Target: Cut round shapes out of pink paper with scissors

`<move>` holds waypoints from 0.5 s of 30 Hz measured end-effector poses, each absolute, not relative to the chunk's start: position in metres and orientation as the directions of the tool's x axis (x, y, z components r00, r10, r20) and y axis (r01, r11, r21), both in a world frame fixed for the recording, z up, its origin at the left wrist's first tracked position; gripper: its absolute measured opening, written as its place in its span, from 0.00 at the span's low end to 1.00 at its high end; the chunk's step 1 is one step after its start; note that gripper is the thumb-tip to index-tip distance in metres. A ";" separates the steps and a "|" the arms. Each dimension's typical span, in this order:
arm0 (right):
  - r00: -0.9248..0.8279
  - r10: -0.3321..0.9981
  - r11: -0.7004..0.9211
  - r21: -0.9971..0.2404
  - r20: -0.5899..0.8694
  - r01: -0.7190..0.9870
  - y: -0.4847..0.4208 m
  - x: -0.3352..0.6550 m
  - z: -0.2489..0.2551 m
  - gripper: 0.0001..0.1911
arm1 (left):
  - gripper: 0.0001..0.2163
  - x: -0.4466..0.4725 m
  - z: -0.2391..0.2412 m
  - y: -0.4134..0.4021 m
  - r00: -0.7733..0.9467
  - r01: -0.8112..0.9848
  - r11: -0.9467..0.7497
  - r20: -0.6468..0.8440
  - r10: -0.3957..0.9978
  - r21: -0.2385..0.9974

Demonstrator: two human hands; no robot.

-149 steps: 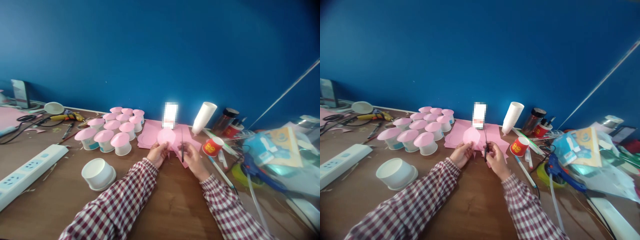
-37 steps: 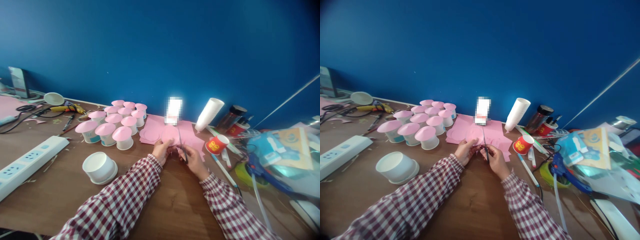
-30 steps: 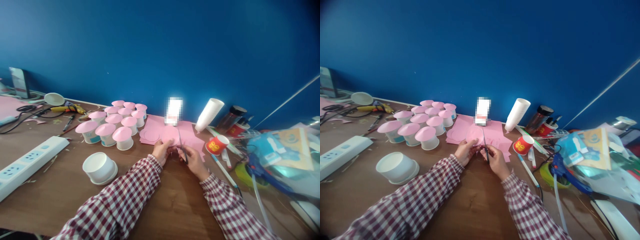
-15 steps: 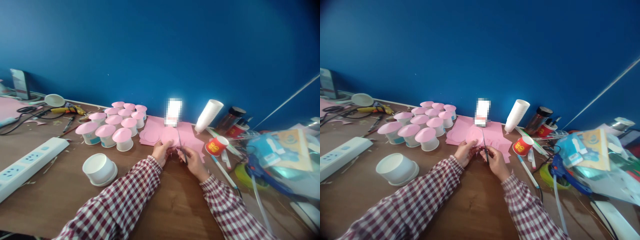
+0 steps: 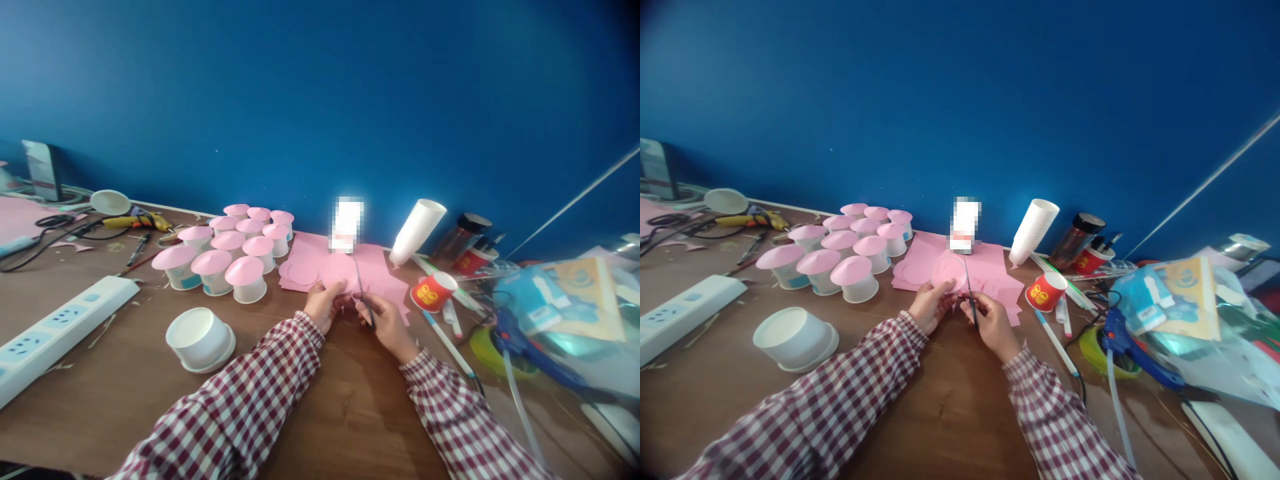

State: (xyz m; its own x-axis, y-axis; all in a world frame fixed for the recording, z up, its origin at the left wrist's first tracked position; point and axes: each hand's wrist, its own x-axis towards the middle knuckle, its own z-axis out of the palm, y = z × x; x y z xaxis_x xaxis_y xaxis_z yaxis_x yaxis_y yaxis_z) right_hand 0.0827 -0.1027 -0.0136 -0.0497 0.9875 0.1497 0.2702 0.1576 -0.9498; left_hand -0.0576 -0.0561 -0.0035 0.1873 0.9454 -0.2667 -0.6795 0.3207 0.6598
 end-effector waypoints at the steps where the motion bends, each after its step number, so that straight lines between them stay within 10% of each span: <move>1: -0.049 0.988 0.156 -0.949 0.148 0.273 -0.103 0.083 -0.013 0.20 | 0.07 -0.058 -0.003 -0.056 0.187 -0.678 0.322 -0.268 0.945 0.661; 15: -0.061 0.987 0.157 -0.947 0.146 0.279 -0.103 0.083 -0.013 0.19 | 0.06 -0.057 -0.005 -0.055 0.182 -0.682 0.322 -0.274 0.944 0.657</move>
State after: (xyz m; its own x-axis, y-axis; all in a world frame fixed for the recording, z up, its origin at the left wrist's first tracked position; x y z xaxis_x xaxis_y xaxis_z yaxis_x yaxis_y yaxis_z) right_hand 0.0830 -0.1025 -0.0126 -0.0612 0.9874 0.1458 0.2792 0.1572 -0.9473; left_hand -0.0574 -0.0547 -0.0055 0.1821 0.9442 -0.2745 -0.6818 0.3224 0.6567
